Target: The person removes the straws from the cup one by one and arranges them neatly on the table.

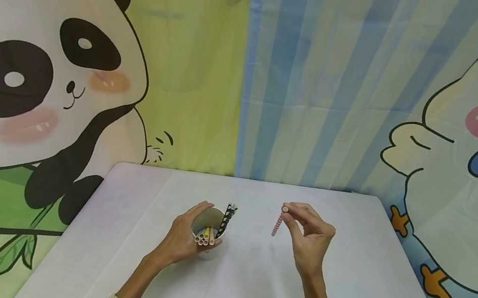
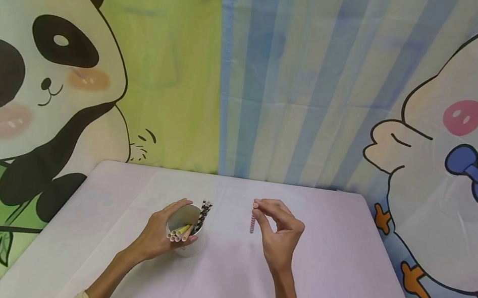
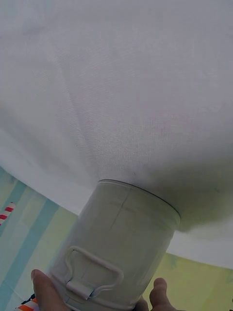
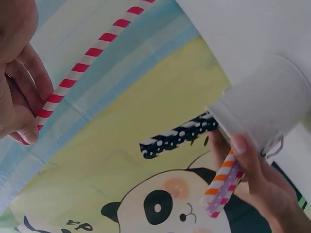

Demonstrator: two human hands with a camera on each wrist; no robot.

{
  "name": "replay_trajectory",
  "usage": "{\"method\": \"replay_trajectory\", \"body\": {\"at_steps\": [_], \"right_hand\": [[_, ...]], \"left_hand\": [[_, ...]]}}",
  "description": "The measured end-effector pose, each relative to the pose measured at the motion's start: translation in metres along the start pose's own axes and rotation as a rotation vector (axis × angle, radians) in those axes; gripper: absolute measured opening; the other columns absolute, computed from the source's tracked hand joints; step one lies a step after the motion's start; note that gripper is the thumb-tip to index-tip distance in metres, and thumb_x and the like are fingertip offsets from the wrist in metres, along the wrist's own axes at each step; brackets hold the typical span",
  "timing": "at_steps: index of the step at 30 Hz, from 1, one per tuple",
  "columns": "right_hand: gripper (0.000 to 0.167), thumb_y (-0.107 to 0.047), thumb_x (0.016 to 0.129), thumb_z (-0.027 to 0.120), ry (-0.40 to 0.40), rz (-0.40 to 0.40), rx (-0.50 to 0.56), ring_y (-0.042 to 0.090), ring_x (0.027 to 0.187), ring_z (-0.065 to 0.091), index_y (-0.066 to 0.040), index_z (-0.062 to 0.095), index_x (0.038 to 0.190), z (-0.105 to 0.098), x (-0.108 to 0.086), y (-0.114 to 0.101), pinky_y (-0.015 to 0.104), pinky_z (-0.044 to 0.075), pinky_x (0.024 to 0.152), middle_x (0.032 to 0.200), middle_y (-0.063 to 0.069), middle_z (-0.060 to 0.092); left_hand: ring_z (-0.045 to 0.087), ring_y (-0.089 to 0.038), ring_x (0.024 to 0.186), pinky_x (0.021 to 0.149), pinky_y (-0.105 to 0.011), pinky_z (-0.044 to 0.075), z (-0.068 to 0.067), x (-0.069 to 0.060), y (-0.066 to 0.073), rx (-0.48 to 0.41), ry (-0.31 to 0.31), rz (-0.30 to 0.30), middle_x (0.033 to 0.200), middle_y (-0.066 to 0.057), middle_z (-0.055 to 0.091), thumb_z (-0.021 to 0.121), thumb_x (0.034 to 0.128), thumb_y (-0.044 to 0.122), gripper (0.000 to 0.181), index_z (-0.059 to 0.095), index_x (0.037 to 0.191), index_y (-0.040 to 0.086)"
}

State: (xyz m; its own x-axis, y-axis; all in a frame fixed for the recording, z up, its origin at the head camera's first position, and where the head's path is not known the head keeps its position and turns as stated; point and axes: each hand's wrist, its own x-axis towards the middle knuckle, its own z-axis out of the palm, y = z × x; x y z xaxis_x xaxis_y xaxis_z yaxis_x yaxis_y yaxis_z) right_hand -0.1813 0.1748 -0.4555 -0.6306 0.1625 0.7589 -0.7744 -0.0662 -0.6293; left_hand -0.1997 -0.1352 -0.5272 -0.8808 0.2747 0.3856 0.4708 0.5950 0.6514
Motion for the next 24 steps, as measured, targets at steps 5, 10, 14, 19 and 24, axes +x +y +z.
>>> {"method": "replay_trajectory", "body": {"at_steps": [5,10,14,19,24], "right_hand": [[0.021,0.017,0.088,0.079,-0.055,-0.006,-0.117,0.015,0.093,0.075,0.011,0.081,0.108,-0.002,-0.001,0.006,0.022,0.062,0.090,0.100,0.012,0.081],[0.031,0.020,0.085,0.081,-0.112,-0.018,-0.231,0.014,0.091,0.075,0.002,0.084,0.109,-0.002,-0.002,0.013,0.020,0.060,0.085,0.098,0.017,0.080],[0.032,0.017,0.084,0.083,-0.182,-0.020,-0.320,0.016,0.088,0.075,-0.003,0.086,0.109,-0.003,-0.003,0.020,0.016,0.057,0.078,0.097,0.012,0.080],[0.031,0.007,0.086,0.087,-0.300,-0.030,-0.523,0.010,0.080,0.066,-0.013,0.088,0.110,-0.003,-0.004,0.024,0.016,0.048,0.066,0.099,0.000,0.080],[0.029,0.003,0.084,0.089,-0.385,-0.054,-0.650,0.008,0.081,0.062,-0.015,0.088,0.108,0.001,-0.007,0.028,0.024,0.053,0.067,0.098,-0.004,0.078]], "left_hand": [[0.071,-0.026,0.127,0.101,-0.054,0.060,-0.001,0.000,0.002,0.001,-0.001,-0.005,0.149,-0.004,0.068,0.096,0.0794,0.048,0.085,0.060,0.151,0.021],[0.070,-0.027,0.129,0.103,-0.055,0.059,0.000,0.000,0.001,0.000,-0.004,-0.016,0.151,-0.006,0.066,0.096,0.0794,0.049,0.085,0.060,0.151,0.021],[0.070,-0.027,0.128,0.102,-0.056,0.059,0.000,-0.001,0.000,-0.001,-0.006,-0.018,0.152,-0.006,0.066,0.096,0.0799,0.049,0.086,0.059,0.152,0.020],[0.070,-0.028,0.131,0.103,-0.055,0.059,0.000,0.000,-0.001,0.007,-0.002,-0.014,0.153,-0.006,0.065,0.096,0.0796,0.049,0.086,0.060,0.152,0.020],[0.070,-0.028,0.131,0.104,-0.055,0.059,0.000,-0.003,-0.001,-0.006,0.004,-0.017,0.153,-0.006,0.066,0.096,0.0791,0.051,0.086,0.060,0.151,0.020]]}}
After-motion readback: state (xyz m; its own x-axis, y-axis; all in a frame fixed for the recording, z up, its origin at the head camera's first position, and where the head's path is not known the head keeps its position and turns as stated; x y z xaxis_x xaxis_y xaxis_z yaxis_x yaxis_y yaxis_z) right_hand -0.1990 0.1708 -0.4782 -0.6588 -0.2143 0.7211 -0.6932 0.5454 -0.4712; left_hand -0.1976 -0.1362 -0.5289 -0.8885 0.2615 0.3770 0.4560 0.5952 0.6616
